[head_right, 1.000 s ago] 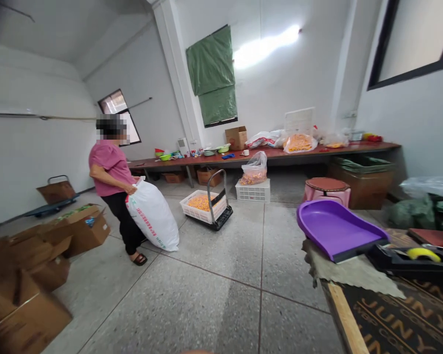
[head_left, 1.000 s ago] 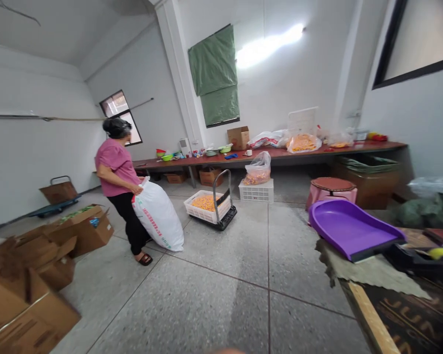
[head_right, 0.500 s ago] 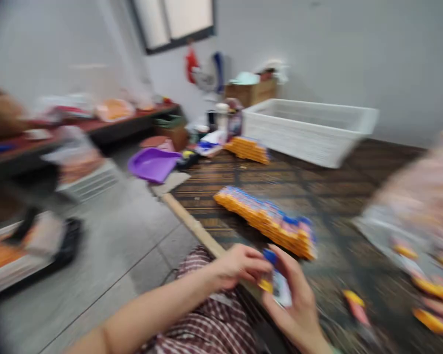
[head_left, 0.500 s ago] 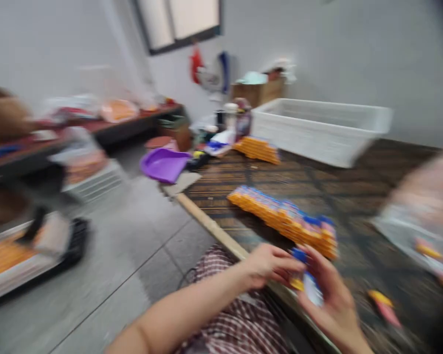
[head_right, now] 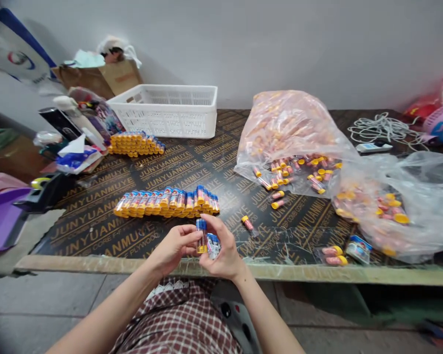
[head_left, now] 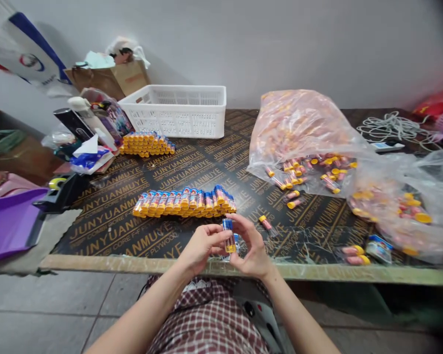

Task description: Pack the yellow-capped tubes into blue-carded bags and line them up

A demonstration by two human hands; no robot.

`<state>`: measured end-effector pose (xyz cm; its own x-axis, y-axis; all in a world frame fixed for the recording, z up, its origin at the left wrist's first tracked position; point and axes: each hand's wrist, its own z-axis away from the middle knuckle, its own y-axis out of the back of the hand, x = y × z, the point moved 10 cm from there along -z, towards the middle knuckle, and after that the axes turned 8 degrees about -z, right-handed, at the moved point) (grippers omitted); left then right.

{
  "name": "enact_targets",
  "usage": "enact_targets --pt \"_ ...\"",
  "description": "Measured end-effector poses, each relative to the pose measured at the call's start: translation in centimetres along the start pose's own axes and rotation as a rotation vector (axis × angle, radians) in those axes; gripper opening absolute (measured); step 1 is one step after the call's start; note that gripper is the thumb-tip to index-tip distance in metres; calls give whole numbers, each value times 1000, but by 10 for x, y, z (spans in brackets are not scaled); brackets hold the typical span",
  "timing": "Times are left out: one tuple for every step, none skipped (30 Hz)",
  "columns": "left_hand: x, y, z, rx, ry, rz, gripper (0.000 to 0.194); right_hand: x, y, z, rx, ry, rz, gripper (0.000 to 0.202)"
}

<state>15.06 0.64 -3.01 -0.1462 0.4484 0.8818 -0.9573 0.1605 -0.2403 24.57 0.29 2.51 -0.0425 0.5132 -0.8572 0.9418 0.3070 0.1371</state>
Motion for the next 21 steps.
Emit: enact_targets --pt "0 2 0 3 0 6 32 1 -1 -1 4 -3 -3 84" --pt "1 3 0 5 0 15 32 2 -3 -2 5 -5 -6 84" --pt "1 6 0 8 1 25 33 2 -4 -3 6 -5 -9 84" --pt "1 8 0 10 1 36 33 3 -6 -4 5 -3 -14 84" --pt "1 10 0 11 1 46 34 3 -8 -5 3 -2 -20 84" --pt "1 11 0 11 1 55 34 3 -10 -7 3 -1 -27 85" --pt "1 12 1 12 2 62 35 4 -12 -8 4 0 -33 84" --pt "1 13 1 15 4 67 35 4 -13 -9 5 0 -37 84" --pt "0 14 2 20 5 71 36 4 -14 -10 5 -1 -39 84" --pt "0 14 2 26 6 76 37 4 -16 -12 4 -2 -42 83" --pt "0 15 2 34 6 80 38 4 -16 -13 3 -2 -44 83" --pt "1 16 1 42 7 84 39 5 -17 -15 -3 -4 -46 82" --pt "3 18 0 47 5 82 40 5 -17 -16 -13 -7 -40 83" --pt "8 21 -2 49 -3 67 40 5 -17 -18 -29 -9 -20 83" --pt "16 25 -5 54 -24 33 39 4 -15 -20 -46 -10 14 83" --pt "28 32 -9 71 -60 -23 37 5 -12 -22 -59 -15 58 84" --pt "44 41 -14 106 -111 -103 34 7 -7 -25 -60 -27 104 85" --pt "62 51 -19 166 -171 -212 32 10 1 -27 -42 -49 145 85" --pt "83 62 -23 244 -235 -348 30 15 12 -30 -1 -78 174 85" --pt "103 71 -27 324 -293 -503 29 22 24 -33 54 -117 192 83" --pt "120 76 -31 393 -338 -666 30 30 36 -34 117 -161 204 79"
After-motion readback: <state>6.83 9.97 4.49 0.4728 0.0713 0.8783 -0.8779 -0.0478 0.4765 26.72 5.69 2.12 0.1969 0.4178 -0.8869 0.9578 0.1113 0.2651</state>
